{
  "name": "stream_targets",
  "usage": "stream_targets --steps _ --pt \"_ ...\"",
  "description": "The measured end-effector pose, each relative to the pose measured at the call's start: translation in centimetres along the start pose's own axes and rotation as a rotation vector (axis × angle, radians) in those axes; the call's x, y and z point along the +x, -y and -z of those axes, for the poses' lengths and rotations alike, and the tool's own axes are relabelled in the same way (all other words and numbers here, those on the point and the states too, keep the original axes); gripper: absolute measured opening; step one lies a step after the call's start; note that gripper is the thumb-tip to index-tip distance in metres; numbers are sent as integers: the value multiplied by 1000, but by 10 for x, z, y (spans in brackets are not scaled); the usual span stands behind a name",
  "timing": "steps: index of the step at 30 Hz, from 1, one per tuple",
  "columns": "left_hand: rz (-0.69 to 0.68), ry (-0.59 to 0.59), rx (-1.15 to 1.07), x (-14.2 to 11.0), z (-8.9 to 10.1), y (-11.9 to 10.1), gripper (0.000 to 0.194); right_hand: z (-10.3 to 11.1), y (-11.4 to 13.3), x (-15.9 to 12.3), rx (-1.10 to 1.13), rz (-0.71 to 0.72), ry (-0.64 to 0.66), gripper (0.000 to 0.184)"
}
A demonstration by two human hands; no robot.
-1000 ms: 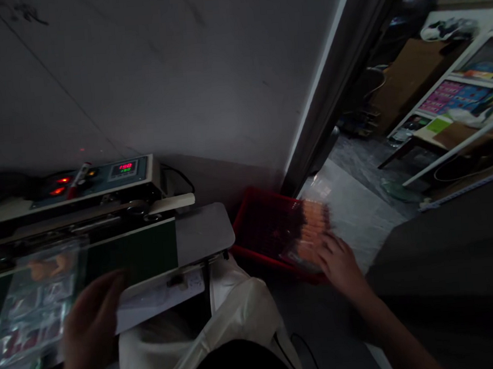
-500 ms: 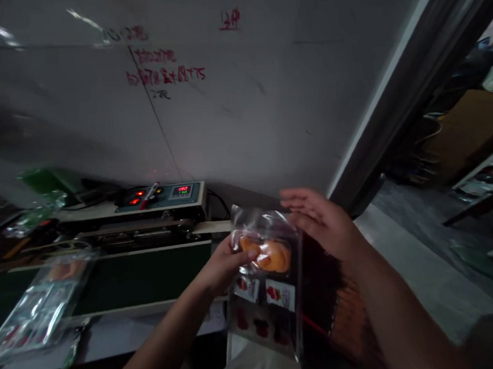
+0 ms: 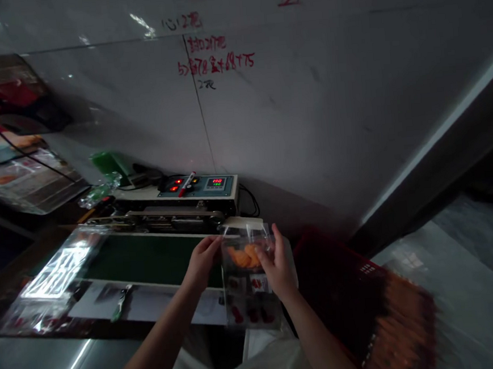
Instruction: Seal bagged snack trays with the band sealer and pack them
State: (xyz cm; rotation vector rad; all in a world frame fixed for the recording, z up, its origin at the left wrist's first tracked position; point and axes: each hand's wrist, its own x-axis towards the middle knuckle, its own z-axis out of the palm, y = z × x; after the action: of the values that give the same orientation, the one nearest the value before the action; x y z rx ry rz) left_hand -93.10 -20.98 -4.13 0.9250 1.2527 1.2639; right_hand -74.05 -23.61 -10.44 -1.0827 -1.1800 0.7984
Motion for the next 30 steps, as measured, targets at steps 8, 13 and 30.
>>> stream_targets --steps 8,13,30 --pt "70 -113 -35 25 -12 11 50 1 -19 5 -161 159 -59 49" --pt "144 -136 -61 43 -19 22 44 3 -36 14 -297 144 -119 55" --pt "80 -282 96 70 17 15 25 -68 -51 23 -265 86 -297 52"
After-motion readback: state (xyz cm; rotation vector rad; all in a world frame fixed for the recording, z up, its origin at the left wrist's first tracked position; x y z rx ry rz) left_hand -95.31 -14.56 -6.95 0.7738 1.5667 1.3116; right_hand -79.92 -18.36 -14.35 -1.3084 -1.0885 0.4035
